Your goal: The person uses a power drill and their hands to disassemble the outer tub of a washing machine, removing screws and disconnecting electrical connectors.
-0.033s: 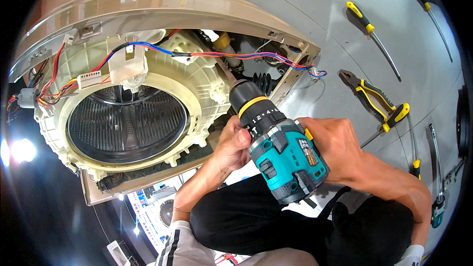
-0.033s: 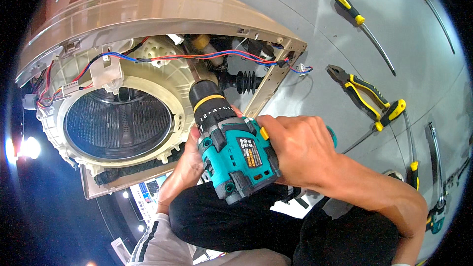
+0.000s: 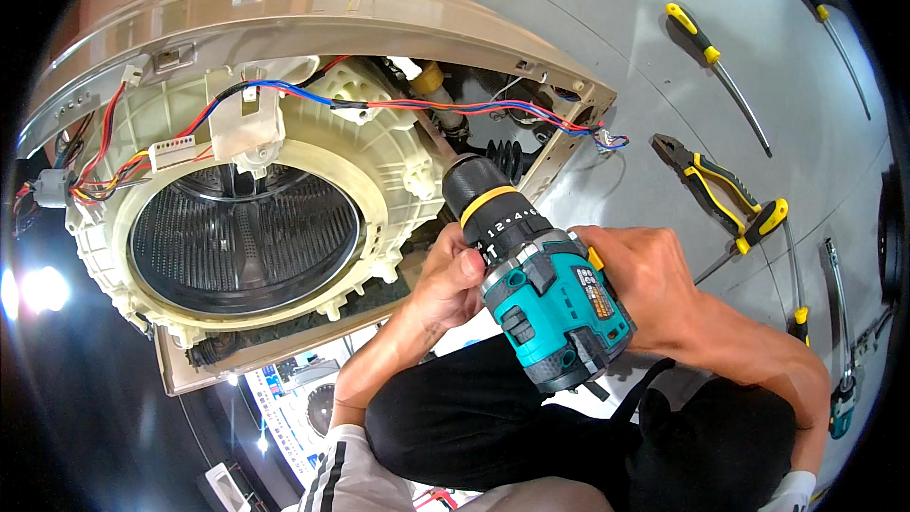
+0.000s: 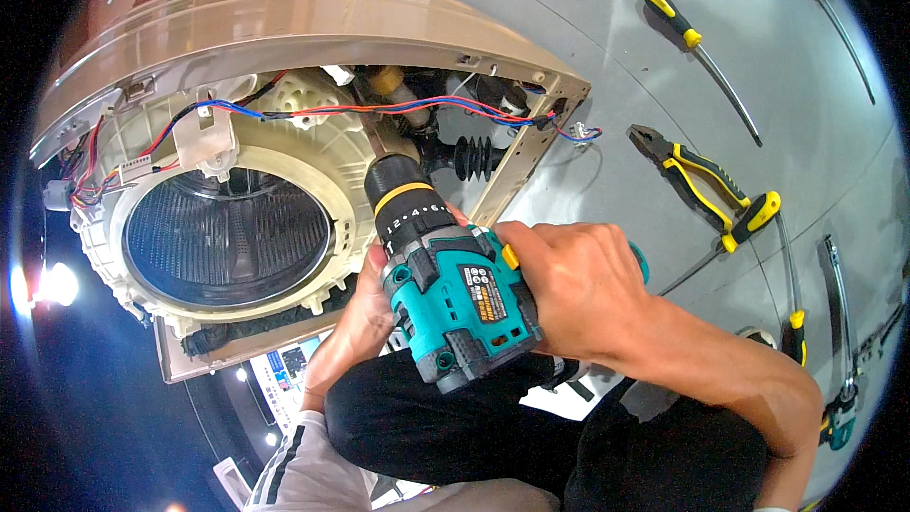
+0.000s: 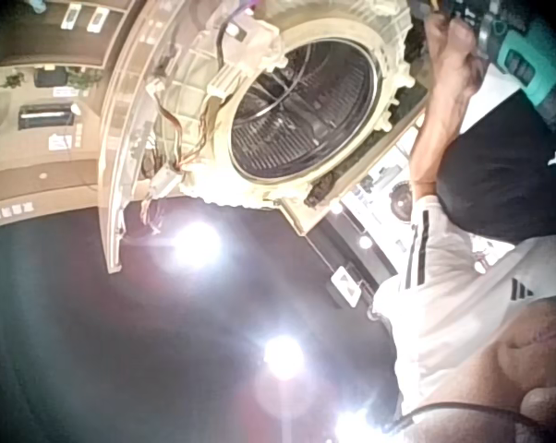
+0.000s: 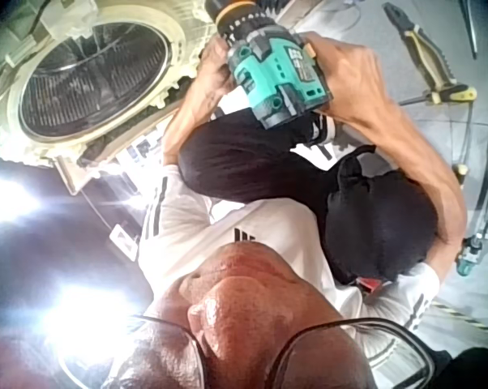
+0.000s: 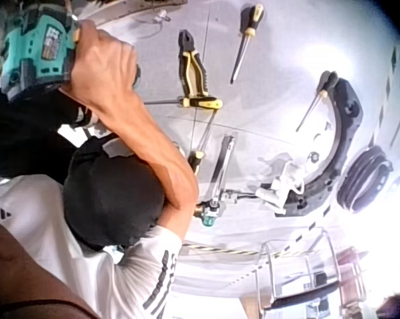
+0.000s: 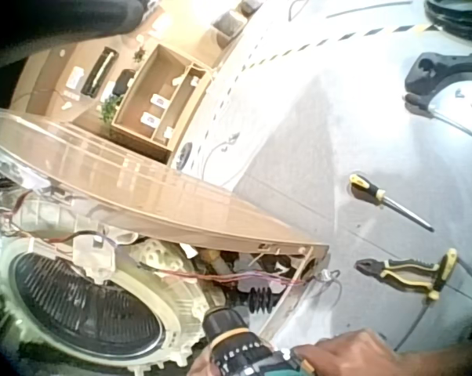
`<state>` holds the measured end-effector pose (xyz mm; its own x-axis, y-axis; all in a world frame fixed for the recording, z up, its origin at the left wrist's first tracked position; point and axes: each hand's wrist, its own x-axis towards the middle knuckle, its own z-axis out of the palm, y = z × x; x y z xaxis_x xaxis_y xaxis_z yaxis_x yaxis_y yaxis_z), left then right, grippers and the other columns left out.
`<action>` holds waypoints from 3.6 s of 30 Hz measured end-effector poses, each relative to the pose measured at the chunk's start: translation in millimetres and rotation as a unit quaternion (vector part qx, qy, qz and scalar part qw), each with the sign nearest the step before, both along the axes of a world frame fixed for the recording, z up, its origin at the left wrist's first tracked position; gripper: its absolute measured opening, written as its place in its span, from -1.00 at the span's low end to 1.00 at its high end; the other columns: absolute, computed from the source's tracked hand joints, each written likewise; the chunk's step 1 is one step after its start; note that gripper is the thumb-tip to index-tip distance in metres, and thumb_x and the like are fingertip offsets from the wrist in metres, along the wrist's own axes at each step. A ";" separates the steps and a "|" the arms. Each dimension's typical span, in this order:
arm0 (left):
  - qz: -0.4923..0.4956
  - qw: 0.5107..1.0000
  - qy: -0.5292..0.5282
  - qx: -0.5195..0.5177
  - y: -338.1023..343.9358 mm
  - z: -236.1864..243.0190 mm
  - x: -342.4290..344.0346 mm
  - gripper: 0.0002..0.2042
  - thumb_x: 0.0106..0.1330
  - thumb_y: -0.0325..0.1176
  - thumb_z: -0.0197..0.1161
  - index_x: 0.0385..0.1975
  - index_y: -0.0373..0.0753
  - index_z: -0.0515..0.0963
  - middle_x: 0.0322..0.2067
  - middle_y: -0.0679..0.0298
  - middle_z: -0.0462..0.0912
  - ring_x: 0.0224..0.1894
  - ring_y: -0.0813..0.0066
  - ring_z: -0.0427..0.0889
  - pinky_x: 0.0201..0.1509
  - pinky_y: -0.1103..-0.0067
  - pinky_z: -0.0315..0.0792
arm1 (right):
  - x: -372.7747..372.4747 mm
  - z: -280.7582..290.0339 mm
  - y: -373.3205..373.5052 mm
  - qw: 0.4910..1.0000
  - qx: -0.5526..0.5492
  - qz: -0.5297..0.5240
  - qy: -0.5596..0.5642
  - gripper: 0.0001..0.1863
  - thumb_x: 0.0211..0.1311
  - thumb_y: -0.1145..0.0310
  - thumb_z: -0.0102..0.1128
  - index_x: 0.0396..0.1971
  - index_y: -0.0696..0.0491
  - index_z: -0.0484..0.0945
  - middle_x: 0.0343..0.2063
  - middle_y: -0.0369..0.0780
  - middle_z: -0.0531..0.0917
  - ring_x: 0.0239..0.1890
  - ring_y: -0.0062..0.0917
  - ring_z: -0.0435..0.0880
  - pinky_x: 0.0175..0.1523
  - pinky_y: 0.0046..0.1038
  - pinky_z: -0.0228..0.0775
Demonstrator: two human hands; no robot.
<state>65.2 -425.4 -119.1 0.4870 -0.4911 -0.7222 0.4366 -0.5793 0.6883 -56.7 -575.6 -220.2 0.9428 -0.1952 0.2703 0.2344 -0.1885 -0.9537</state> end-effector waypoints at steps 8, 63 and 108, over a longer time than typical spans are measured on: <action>-0.008 1.000 -0.005 -0.023 -2.0 -5.9 -1.3 -0.02 -0.40 0.35 0.35 -0.07 -0.38 0.33 -0.17 0.11 0.51 -0.13 0.36 0.56 -0.01 0.42 0.46 | -6.4 -5.5 -0.1 0.999 -0.007 -0.027 -0.029 -0.45 -0.39 0.33 0.33 -0.25 0.13 0.39 -0.63 -0.11 0.53 -0.59 -0.16 0.54 -0.48 -0.27 0.37; -0.423 0.813 -0.394 0.063 59.3 -262.1 -21.6 -0.76 0.02 -0.39 0.29 -0.32 -0.29 0.47 -0.43 0.12 0.49 -0.34 0.16 0.52 -0.28 0.41 0.44 | -176.1 -24.6 -67.5 0.986 -0.051 0.037 0.155 -0.51 -0.43 0.32 0.32 -0.34 0.19 0.51 -0.60 -0.11 0.58 -0.55 -0.26 0.59 -0.44 -0.41 0.40; -0.614 0.204 -0.755 0.107 -50.2 46.0 99.0 -0.87 -0.11 -0.39 0.25 -0.66 -0.35 0.57 -0.61 0.14 0.54 -0.35 0.29 0.54 0.01 0.42 0.34 | -129.1 -52.7 -3.2 0.986 -0.090 -0.130 0.055 -0.71 -0.28 0.43 0.24 -0.41 0.17 0.57 -0.58 -0.15 0.61 -0.57 -0.36 0.60 -0.44 -0.48 0.41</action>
